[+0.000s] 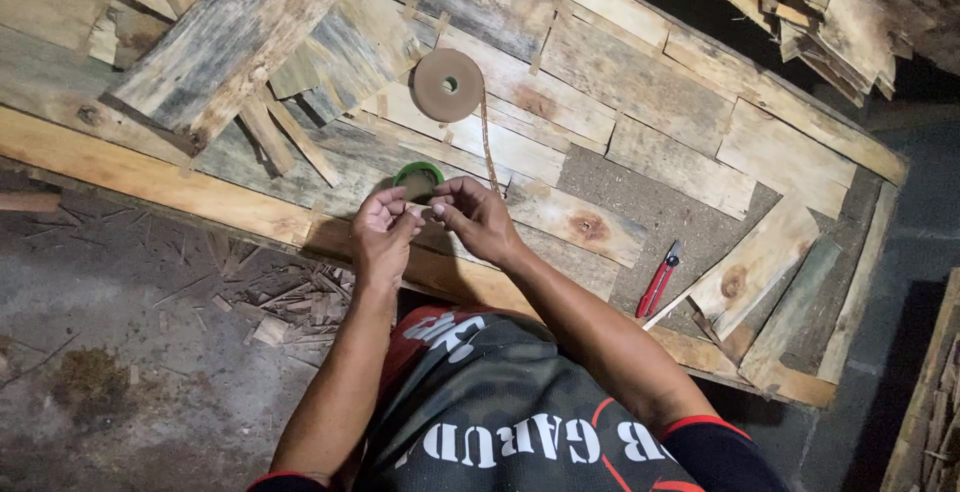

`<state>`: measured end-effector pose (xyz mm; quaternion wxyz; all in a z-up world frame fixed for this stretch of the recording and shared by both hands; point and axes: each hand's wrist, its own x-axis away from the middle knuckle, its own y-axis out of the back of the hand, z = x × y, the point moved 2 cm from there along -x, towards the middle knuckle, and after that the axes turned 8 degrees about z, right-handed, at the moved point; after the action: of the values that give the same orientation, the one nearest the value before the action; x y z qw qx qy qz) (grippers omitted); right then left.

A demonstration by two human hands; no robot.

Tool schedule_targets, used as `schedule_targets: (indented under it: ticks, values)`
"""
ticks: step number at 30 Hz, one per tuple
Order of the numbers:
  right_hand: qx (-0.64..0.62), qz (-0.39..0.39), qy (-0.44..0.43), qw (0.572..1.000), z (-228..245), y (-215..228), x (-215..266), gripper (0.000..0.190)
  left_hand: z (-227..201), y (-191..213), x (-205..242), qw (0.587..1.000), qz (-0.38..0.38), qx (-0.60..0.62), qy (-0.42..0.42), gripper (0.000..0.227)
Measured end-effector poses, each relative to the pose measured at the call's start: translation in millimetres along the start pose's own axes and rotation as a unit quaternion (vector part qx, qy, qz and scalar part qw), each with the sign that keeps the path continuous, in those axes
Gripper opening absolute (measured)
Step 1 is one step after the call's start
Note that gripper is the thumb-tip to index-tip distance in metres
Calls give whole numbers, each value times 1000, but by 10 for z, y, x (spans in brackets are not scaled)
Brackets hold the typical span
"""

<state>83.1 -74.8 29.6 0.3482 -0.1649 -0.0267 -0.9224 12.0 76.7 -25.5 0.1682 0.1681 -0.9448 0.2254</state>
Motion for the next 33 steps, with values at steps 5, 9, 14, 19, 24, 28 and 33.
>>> schedule_targets:
  ticks: [5,9,14,19,24,28,33]
  values:
    - [-11,-22,-6,1000,-236,6,-154,19,27,-23,-67,997,3,-55,-50,35]
    - [125,-95,-63,986,4,-62,-204,16,-280,-97,8,965,-40,-236,-107,35]
    - [144,-127,-1,981,-339,-57,-424,18,-232,6,-3,852,-102,-441,-264,35]
    - [339,-162,-63,925,-23,-214,-386,27,-72,-44,-162,930,-125,-326,-111,47]
    - [368,-182,-17,912,-135,-208,-412,32,574,149,-499,944,-125,-248,-180,42]
    - [387,-179,-38,904,-47,-244,-388,31,530,110,-479,951,-130,-214,-182,39]
    - [414,-170,-43,893,-9,-226,-351,31,368,39,-433,962,-136,-211,-112,41]
